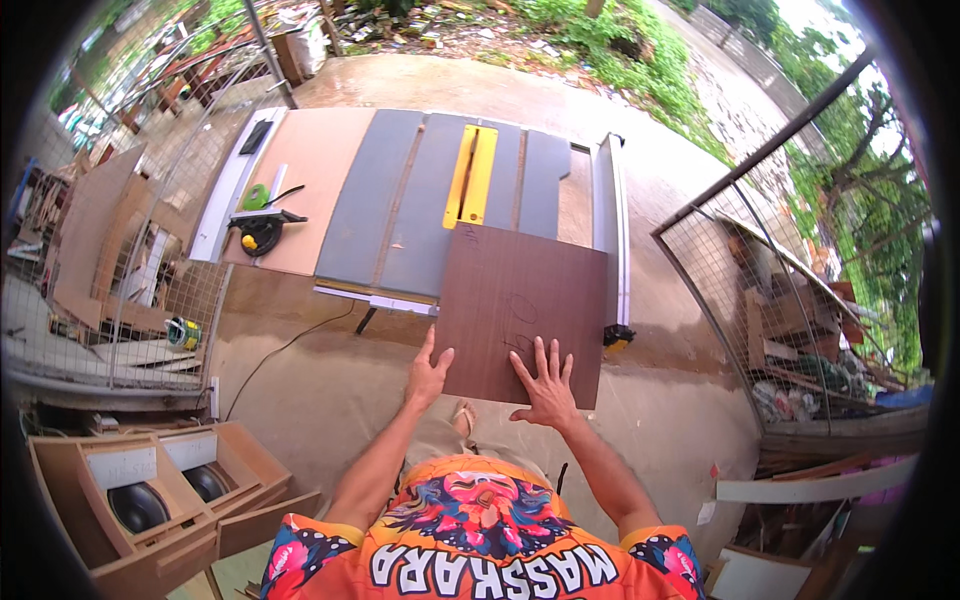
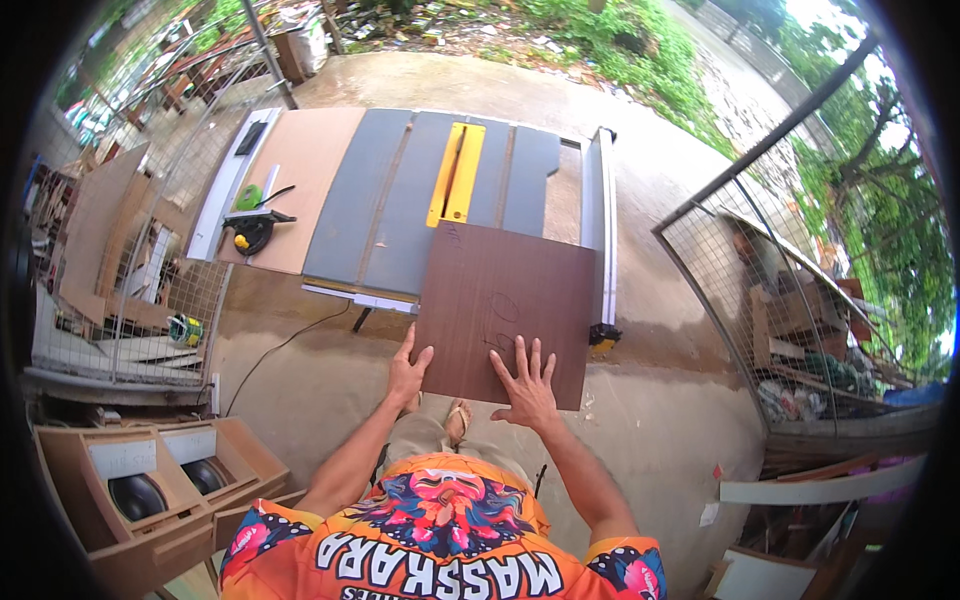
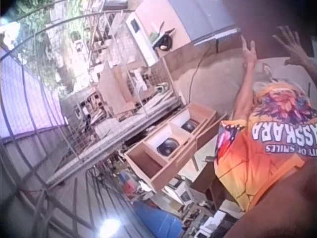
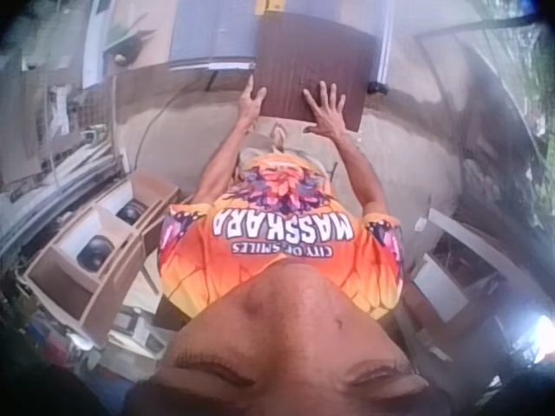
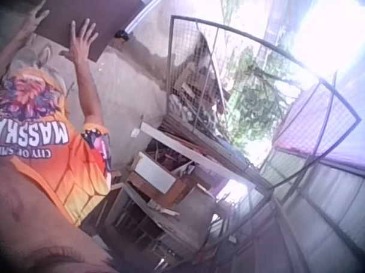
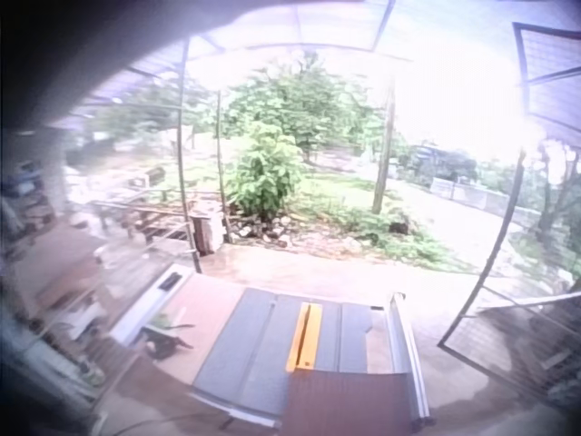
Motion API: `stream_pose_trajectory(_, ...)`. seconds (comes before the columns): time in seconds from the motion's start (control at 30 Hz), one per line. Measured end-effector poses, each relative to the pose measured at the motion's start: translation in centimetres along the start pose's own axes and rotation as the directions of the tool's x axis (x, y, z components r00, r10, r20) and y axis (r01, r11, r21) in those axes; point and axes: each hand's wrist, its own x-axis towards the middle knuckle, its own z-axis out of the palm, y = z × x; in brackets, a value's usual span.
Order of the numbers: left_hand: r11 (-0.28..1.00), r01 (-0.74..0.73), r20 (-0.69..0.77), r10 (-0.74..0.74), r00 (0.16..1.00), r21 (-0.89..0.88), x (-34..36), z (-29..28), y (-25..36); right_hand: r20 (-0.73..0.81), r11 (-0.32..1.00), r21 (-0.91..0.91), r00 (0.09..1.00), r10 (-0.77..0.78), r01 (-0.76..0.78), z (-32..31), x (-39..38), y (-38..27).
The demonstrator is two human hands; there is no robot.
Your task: The person carries a wooden board to a table saw, aligns it, and makes a cut. Then, they carry the board to a piece of furniture and fit it into an opening to check the size.
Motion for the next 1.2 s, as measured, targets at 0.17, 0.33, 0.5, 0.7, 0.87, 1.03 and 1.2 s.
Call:
stream_pose_trajectory(0.17,0.999,0.033,-0.002,-0.033,0.999,0.017,0.3,-0.2,0.6,0.02,0.998,-0.056,1.0,-0.018,0.019,-0.9,1.9,0.4)
stream_pose_trajectory(0.33,0.992,0.083,-0.002,-0.083,0.997,0.095,1.0,-0.2,2.6,0.031,0.996,-0.084,0.999,-0.016,0.019,-1.7,2.9,1.0)
stream_pose_trajectory(0.5,0.995,-0.001,-0.024,0.003,1.0,0.101,2.8,0.2,1.9,0.03,0.995,-0.102,1.0,-0.005,0.008,-2.3,4.2,1.5)
stream_pose_trajectory(0.7,0.992,-0.016,-0.034,0.02,0.999,0.122,4.0,0.7,1.3,0.031,0.995,-0.103,1.0,0.0,0.003,-2.8,5.0,1.9)
stream_pose_trajectory(0.87,0.995,-0.001,-0.035,0.005,0.999,0.097,4.7,0.8,1.5,-0.002,0.996,-0.087,1.0,-0.015,0.015,-3.0,5.6,2.2)
stream_pose_trajectory(1.03,0.992,0.058,-0.012,-0.057,0.998,0.116,5.4,0.8,2.5,-0.043,0.996,-0.084,0.999,-0.028,0.025,-2.9,6.1,2.8)
stream_pose_trajectory(1.2,0.992,0.012,-0.025,-0.009,1.0,0.128,5.9,0.9,2.2,-0.032,0.995,-0.1,0.999,-0.021,0.018,-3.2,6.5,2.8)
